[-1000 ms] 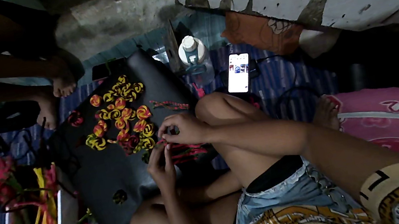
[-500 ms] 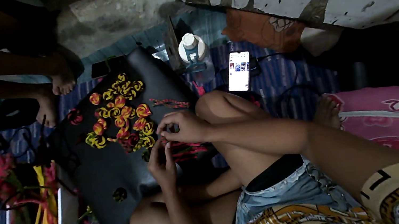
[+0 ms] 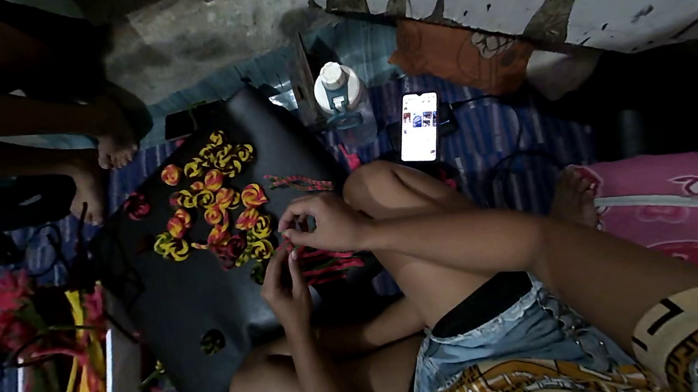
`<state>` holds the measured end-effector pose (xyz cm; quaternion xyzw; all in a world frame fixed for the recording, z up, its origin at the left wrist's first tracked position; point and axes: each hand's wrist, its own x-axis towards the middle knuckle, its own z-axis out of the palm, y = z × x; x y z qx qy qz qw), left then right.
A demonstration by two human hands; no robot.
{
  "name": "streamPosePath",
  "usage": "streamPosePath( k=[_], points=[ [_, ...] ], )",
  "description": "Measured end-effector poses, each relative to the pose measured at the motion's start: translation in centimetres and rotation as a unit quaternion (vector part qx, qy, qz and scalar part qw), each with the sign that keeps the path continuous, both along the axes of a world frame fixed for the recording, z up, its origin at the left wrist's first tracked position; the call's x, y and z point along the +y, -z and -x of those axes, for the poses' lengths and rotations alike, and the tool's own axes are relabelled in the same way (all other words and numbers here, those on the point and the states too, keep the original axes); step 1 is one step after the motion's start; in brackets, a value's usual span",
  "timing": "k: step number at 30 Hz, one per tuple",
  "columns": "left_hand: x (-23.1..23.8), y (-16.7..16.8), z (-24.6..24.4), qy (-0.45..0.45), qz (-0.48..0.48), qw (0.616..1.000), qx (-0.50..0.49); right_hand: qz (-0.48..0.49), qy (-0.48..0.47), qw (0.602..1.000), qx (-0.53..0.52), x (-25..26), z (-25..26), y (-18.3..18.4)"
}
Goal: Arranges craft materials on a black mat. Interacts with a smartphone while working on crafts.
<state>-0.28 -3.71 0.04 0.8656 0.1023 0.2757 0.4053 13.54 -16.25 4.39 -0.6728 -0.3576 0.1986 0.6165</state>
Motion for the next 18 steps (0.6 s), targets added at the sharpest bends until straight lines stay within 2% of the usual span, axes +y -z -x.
streamPosePath(
  k=[4, 8, 15, 18],
  points=[
    [-0.5, -0.6, -0.2, -0.021, 0.002, 1.000, 0.022, -0.047, 0.043, 0.998, -0.018, 0.0, 0.3, -0.1],
    [-1.3, -0.9, -0.5, -0.062, -0.047, 0.997, 0.003, -0.078, 0.070, 0.994, -0.045, 0.0, 0.3, -0.1],
    [-2.3, -0.6, -1.0, -0.002, -0.046, 0.998, -0.045, -0.016, 0.088, 0.996, 0.012, -0.5, -0.7, -0.4],
    [-2.0, -0.6, -0.7, 0.000, -0.031, 0.999, -0.034, -0.040, 0.060, 0.997, 0.009, -0.7, -1.1, -0.3]
  ],
)
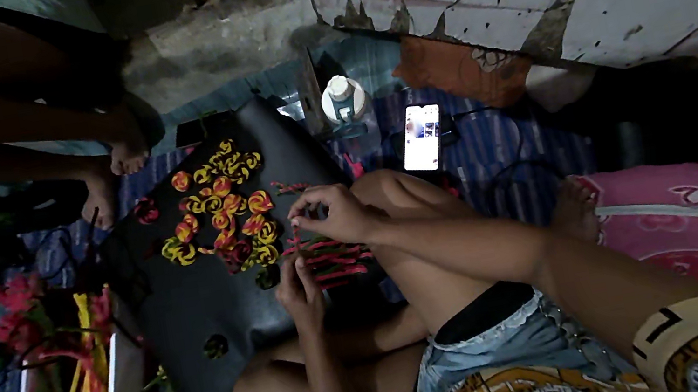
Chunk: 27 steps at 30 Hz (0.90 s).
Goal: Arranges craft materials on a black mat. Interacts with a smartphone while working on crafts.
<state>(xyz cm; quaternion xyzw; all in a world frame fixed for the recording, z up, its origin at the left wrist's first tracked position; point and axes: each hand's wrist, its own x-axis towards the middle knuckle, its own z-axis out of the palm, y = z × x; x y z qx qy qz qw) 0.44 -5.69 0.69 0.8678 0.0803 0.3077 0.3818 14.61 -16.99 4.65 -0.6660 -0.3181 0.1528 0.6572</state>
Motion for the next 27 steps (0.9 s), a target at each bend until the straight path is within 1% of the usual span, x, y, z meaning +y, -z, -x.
streamPosePath(
  k=[2, 4, 6, 7, 8, 9, 10, 12, 14, 16, 18, 21, 24, 27],
  points=[
    [0.4, 0.1, 0.4, -0.014, 0.009, 1.000, -0.003, -0.021, -0.039, 0.999, -0.012, -1.2, -0.7, -0.2],
    [0.9, 0.0, 1.0, -0.043, 0.025, 0.999, -0.006, -0.037, -0.039, 0.998, -0.033, -3.5, -1.7, 0.0],
    [1.5, -0.2, 1.4, -0.069, 0.049, 0.996, -0.026, -0.040, 0.031, 0.997, -0.066, -6.8, -2.8, 1.8],
    [1.8, -0.3, 1.4, -0.080, 0.063, 0.994, -0.043, -0.037, 0.093, 0.990, -0.096, -8.6, -3.4, 3.4],
    [2.0, -0.5, 1.4, -0.092, 0.077, 0.991, -0.056, -0.018, 0.163, 0.978, -0.130, -10.5, -4.0, 5.3],
    [2.1, -0.6, 1.3, -0.101, 0.089, 0.989, -0.064, 0.023, 0.225, 0.961, -0.157, -12.6, -4.5, 7.2],
    [2.1, -0.7, 1.1, -0.108, 0.095, 0.987, -0.068, 0.076, 0.267, 0.945, -0.171, -14.7, -4.9, 9.1],
    [2.1, -0.7, 0.6, -0.106, 0.095, 0.987, -0.069, 0.186, 0.305, 0.917, -0.177, -18.5, -5.2, 12.3],
    [2.0, -0.4, 0.4, -0.096, 0.084, 0.990, -0.064, 0.252, 0.317, 0.896, -0.184, -20.6, -4.6, 14.4],
    [1.9, 0.1, 0.3, -0.087, 0.074, 0.992, -0.054, 0.260, 0.325, 0.884, -0.212, -21.4, -3.7, 15.9],
    [1.7, 0.2, 0.4, -0.090, 0.069, 0.993, -0.041, 0.250, 0.326, 0.883, -0.228, -21.4, -3.1, 16.8],
    [1.6, 0.3, 0.4, -0.094, 0.078, 0.992, -0.034, 0.255, 0.320, 0.889, -0.207, -21.2, -3.1, 16.7],
    [1.8, 0.4, 0.3, -0.091, 0.076, 0.992, -0.040, 0.257, 0.319, 0.889, -0.204, -21.0, -3.3, 17.0],
    [1.7, 0.4, 0.4, -0.085, 0.079, 0.993, -0.040, 0.265, 0.301, 0.894, -0.200, -20.4, -3.3, 16.6]
  ],
)
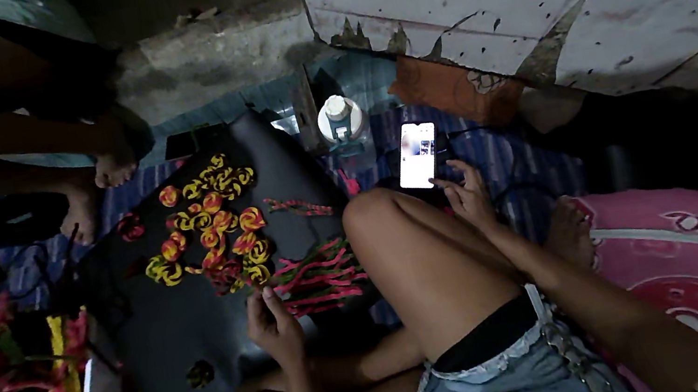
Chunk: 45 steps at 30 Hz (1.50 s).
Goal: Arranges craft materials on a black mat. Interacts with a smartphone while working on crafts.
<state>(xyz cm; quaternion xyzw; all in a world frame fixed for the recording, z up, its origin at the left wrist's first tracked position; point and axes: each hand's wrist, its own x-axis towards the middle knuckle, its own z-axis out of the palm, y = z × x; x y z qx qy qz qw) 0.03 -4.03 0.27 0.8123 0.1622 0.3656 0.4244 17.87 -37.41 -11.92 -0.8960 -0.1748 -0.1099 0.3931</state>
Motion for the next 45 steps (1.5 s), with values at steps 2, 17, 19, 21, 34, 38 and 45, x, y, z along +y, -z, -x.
streamPosePath(
  k=[2, 17, 19, 21, 34, 38, 45],
  points=[
    [-0.1, 0.0, 0.1, 0.005, 0.003, 1.000, -0.001, 0.007, 0.001, 1.000, 0.004, 0.2, 0.0, 0.1],
    [-0.2, 0.3, -0.1, 0.054, 0.040, 0.998, -0.013, -0.216, -0.145, 0.952, 0.163, 8.5, 1.2, -12.3],
    [0.0, 0.4, 0.0, 0.060, 0.023, 0.998, 0.005, -0.115, -0.266, 0.933, 0.214, 10.7, 1.5, -15.7],
    [-0.1, 0.4, 0.0, 0.061, -0.004, 0.997, 0.040, -0.079, -0.370, 0.889, 0.259, 13.8, 2.0, -17.8],
    [-0.3, 0.7, -0.5, 0.070, -0.070, 0.995, 0.035, -0.263, -0.323, 0.896, 0.157, 19.2, 4.5, -16.3],
    [0.0, 0.4, -0.2, 0.016, -0.104, 0.994, -0.005, -0.301, -0.272, 0.888, 0.218, 19.4, 3.9, -16.4],
    [1.2, -0.4, 0.6, -0.046, -0.098, 0.994, -0.020, -0.281, -0.286, 0.889, 0.220, 19.1, 3.8, -16.2]
  ],
)
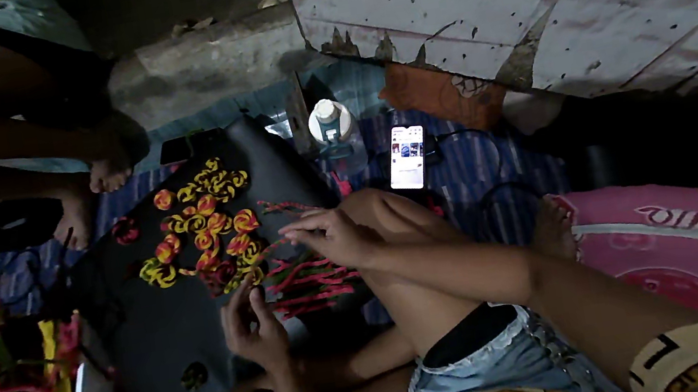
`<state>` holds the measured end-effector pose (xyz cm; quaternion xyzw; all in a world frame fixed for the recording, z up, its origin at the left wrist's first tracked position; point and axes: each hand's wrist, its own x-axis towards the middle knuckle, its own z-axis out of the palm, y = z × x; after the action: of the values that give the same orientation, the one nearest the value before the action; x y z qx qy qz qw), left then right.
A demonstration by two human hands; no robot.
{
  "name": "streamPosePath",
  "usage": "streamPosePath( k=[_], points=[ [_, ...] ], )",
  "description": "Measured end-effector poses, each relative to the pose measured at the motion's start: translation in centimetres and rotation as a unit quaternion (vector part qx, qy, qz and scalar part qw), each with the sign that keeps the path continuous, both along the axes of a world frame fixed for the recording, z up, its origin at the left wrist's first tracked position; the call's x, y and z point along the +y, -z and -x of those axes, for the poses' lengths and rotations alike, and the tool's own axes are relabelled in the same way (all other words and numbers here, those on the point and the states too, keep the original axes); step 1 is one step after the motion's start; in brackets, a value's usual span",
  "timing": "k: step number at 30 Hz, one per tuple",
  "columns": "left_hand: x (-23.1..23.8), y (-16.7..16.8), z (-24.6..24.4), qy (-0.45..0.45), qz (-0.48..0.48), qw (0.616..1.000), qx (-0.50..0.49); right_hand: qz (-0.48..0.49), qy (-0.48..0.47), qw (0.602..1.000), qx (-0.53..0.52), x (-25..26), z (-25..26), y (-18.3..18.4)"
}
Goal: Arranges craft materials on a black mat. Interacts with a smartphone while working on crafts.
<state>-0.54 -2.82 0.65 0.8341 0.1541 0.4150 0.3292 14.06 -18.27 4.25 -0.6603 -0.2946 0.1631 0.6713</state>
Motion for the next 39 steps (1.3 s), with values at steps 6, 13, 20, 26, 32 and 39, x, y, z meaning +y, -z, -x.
streamPosePath(
  k=[6, 13, 20, 26, 32, 39],
  points=[
    [-0.5, 0.4, -0.2, 0.039, 0.003, 0.999, 0.028, -0.014, -0.092, 0.993, -0.075, -0.1, 0.9, 0.6],
    [-0.7, 0.0, -0.4, 0.034, 0.013, 0.999, 0.026, -0.087, -0.064, 0.992, -0.068, -0.1, 1.2, 0.2],
    [-0.9, 0.2, -0.6, 0.008, 0.001, 0.998, 0.056, -0.128, 0.009, 0.989, -0.074, 0.1, 1.1, 0.4],
    [-0.7, 0.1, -0.7, -0.016, 0.000, 1.000, -0.003, -0.137, 0.074, 0.983, -0.096, 0.4, 0.5, 1.2],
    [0.5, 0.1, -0.4, 0.020, 0.046, 0.998, 0.048, -0.102, 0.073, 0.991, -0.055, 0.2, -0.1, 0.7],
    [0.6, -0.9, 0.8, 0.274, 0.349, 0.896, 0.030, -0.119, 0.104, 0.987, -0.015, 0.2, -0.4, 0.3]
  ],
)
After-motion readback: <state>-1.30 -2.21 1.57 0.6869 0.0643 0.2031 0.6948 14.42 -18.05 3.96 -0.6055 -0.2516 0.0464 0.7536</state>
